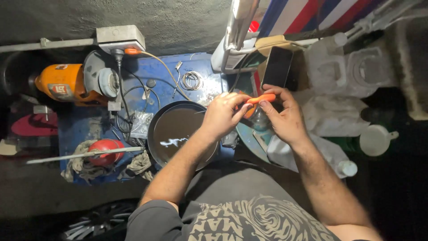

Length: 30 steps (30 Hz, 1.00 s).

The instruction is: The person cleans a small metal ring and a screwdriver in a bowl of liquid using a cloth. They then wipe the front bumper of a car with an orange tool and return to the workbench to clean the tool and their hands.

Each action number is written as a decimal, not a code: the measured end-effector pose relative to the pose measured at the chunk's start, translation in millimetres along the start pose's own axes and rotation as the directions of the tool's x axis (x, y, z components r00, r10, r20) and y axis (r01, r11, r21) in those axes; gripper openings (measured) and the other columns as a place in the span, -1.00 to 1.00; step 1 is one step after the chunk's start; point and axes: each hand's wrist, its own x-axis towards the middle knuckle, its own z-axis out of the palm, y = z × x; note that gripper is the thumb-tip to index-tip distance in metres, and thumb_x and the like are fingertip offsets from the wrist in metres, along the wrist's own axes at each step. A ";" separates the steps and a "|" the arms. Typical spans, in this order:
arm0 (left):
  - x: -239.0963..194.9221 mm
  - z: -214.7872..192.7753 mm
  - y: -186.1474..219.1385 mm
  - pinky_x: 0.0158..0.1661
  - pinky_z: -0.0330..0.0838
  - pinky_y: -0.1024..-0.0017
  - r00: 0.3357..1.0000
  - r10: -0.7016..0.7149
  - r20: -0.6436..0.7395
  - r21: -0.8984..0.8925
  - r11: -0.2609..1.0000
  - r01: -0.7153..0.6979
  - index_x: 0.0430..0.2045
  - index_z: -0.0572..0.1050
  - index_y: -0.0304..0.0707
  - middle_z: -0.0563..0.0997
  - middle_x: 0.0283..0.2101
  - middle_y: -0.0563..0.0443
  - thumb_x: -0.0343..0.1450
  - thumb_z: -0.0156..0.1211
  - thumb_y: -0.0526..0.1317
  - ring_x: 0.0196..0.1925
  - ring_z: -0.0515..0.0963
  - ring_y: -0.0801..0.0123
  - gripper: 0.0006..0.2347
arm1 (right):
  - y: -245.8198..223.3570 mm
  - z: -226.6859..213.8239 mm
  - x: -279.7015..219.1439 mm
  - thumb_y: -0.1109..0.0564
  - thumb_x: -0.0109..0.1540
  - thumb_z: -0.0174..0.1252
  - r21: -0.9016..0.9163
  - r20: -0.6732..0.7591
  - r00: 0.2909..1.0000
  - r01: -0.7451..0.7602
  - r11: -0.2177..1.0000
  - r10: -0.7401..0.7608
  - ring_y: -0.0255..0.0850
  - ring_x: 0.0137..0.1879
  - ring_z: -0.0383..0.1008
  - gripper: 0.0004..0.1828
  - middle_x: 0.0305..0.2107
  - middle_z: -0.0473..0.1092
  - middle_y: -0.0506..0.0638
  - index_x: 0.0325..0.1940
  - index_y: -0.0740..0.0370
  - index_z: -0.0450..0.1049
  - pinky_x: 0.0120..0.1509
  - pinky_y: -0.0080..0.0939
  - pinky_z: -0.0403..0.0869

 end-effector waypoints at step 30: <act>-4.0 -4.8 -15.0 -0.18 0.51 0.22 1.000 -0.016 -0.021 -0.009 1.000 0.016 -0.17 0.59 -0.06 0.63 -0.38 0.03 0.46 0.18 -0.09 -0.28 0.64 0.10 -0.83 | -26.1 20.7 0.0 0.05 0.43 0.05 -0.077 0.070 0.993 -0.090 0.993 0.095 0.20 0.43 0.24 -0.75 0.24 0.33 0.32 0.06 0.28 0.30 0.50 0.27 0.12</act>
